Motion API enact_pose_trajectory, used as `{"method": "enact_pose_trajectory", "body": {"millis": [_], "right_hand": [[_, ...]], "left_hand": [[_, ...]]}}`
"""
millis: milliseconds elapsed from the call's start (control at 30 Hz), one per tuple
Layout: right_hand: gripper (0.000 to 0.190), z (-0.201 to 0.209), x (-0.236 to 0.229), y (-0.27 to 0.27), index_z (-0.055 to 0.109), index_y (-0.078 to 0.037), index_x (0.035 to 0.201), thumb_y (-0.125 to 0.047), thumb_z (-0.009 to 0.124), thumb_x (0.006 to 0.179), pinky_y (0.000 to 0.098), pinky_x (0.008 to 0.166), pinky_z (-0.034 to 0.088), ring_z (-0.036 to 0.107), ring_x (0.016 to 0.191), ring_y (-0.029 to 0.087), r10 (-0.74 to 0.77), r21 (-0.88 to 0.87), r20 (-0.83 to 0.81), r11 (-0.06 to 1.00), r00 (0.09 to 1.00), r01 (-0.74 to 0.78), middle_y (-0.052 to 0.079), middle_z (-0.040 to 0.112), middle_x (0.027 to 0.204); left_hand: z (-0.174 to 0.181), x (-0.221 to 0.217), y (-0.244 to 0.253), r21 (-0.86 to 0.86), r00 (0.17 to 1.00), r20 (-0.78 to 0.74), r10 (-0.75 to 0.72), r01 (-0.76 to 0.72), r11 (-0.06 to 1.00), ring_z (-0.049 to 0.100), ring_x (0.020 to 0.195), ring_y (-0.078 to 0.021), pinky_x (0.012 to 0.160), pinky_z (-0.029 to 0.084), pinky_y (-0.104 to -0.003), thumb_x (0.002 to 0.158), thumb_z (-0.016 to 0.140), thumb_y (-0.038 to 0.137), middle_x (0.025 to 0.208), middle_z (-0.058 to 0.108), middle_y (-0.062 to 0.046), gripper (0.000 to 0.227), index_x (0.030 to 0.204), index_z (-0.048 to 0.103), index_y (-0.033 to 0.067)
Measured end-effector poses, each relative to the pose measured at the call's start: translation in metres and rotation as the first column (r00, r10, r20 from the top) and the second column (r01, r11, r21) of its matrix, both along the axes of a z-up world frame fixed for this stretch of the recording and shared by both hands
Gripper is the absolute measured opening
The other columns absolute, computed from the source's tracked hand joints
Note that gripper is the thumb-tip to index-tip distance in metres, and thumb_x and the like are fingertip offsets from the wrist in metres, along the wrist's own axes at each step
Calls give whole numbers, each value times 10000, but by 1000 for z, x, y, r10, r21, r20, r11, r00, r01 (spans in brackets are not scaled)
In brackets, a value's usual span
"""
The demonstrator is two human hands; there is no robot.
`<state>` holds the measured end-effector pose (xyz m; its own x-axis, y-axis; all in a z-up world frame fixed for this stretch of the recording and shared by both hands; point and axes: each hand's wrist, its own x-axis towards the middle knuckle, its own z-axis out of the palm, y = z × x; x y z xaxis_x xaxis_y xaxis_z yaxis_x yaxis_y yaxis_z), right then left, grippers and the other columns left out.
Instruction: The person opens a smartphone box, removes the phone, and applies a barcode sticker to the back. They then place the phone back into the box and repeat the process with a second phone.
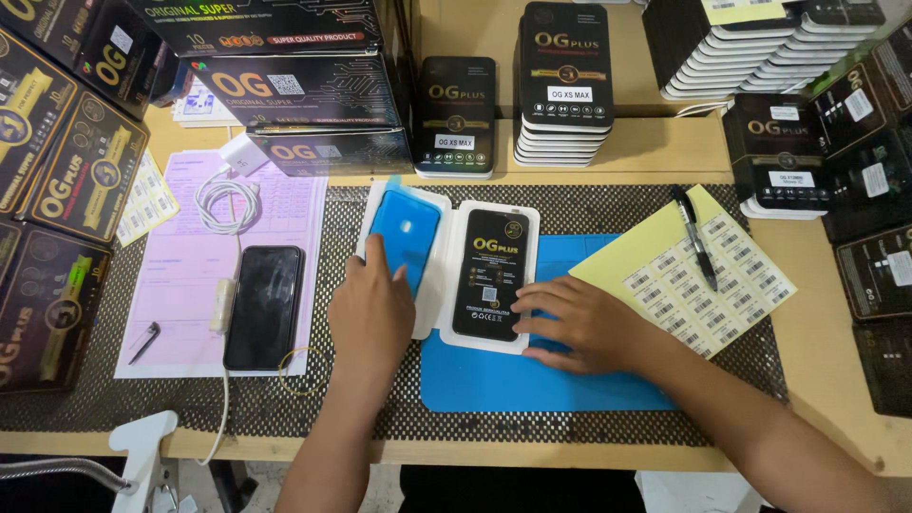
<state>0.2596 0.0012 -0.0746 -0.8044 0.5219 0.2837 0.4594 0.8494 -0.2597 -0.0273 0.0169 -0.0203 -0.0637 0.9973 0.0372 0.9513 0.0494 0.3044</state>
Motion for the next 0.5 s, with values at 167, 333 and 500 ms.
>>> {"method": "enact_pose_trajectory", "body": {"millis": [167,333,500], "right_hand": [[244,4,-1,-1,684,-194,1154,-376,656,993,446,987,499,608,1262,278,2,-7,4,1000,1000,-2,51,653,1175],[250,1,0,0,685,-196,1169,-375,651,997,452,990,502,606,1263,282,-1,-5,3,1000,1000,1,50,654,1178],[216,7,-1,0,696,-188,1139,-335,669,984,465,1002,496,620,1244,285,-4,-28,-28,1000,1000,3,57,664,1166]], "left_hand": [[-25,-4,4,-118,973,-230,-37,10,993,743,697,-394,536,543,-453,979,586,561,844,664,-151,461,1108,595,119],[-18,-10,2,-113,918,-390,-66,24,993,656,840,-311,667,385,-388,920,609,618,1026,574,-98,516,1215,735,214],[-19,-9,2,-97,862,-482,-155,124,988,447,1127,-267,921,322,-444,907,658,593,1195,509,-57,571,1316,689,197]]}}
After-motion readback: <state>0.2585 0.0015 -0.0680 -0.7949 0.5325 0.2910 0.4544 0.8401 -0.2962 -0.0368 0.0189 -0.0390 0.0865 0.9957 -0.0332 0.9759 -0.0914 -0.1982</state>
